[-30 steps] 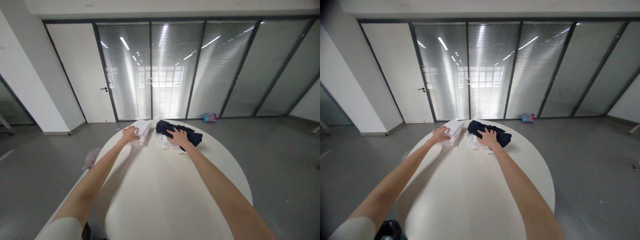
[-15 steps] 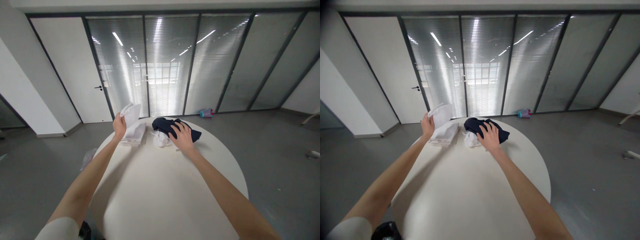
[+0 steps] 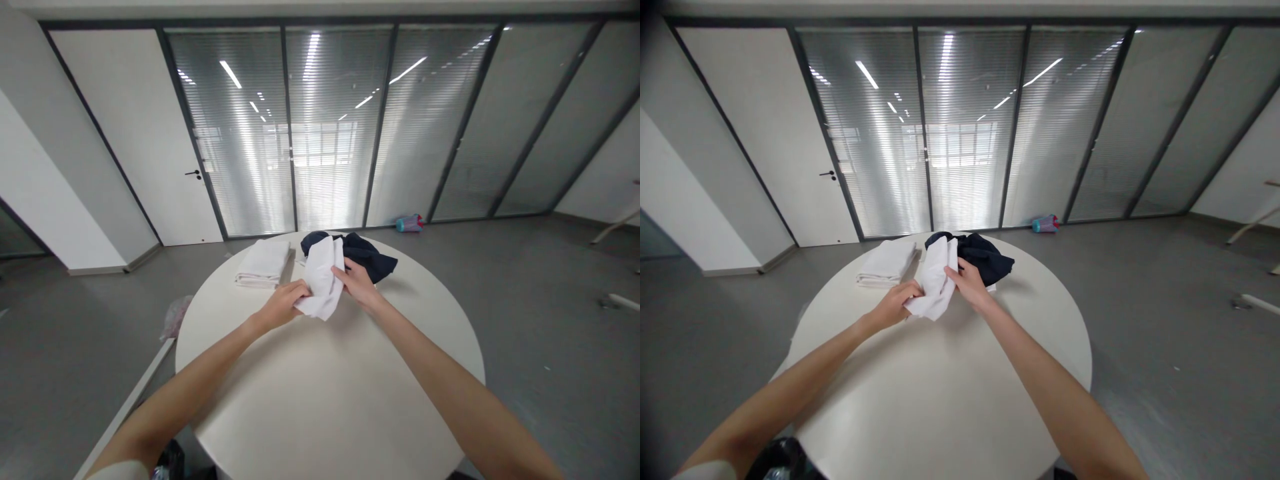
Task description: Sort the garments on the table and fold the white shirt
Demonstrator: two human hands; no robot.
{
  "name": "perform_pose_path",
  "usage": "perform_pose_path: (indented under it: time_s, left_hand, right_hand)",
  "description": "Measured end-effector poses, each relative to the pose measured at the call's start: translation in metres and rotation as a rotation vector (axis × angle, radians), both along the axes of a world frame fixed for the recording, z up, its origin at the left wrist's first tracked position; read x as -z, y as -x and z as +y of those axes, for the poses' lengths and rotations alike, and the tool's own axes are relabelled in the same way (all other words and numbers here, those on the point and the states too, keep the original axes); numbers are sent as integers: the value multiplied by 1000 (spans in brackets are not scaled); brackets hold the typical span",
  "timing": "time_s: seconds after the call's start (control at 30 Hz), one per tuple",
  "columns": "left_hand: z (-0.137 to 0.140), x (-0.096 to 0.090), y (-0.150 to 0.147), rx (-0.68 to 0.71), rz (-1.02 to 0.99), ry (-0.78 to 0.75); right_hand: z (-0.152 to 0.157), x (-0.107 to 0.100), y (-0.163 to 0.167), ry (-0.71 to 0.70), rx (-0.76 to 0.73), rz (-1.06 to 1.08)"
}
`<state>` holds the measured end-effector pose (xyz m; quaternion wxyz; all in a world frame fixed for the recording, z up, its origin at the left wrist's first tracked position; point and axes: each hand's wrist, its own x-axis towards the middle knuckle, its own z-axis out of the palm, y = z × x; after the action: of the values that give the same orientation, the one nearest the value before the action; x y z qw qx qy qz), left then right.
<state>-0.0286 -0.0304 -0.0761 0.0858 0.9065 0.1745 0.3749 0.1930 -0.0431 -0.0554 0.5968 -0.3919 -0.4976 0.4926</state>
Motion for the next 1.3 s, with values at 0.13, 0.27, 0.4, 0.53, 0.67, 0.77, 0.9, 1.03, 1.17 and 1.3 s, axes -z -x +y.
perform_pose_path:
  time_s: [0.13, 0.27, 0.4, 0.53, 0.67, 0.77, 0.9, 1.03, 1.17, 1.3]
  left_hand:
    - [10, 5, 9, -161, -311, 231]
    - [24, 8, 24, -419, -710, 383]
    - [38, 6, 38, -663, -883, 276]
    - [37, 3, 30, -623, -444, 78]
    - [22, 15, 6, -456, 133, 44]
    - [14, 27, -7, -466, 328, 104]
    - [22, 25, 1, -420, 247, 238]
    - [50, 2, 56, -475, -187, 439]
    - [66, -23, 119, -706, -516, 282]
    - [51, -34, 104, -781, -500, -42]
  right_hand:
    - [0, -9, -11, -68, -3, 53]
    - [9, -20, -52, -72, 260, -26]
    - [15, -19, -95, -184, 903, -378]
    - [4, -10, -72, -516, 698, -822]
    - [-15, 8, -17, -635, 153, -1388]
    - [-22, 20, 4, -551, 99, -1628]
    - [-16, 10, -4, -480, 114, -1569]
    - [-15, -26, -59, -354, 270, -1308]
    - [-30, -55, -119, -204, 751, -1254]
    - [-37, -61, -100, -320, 990, -1200]
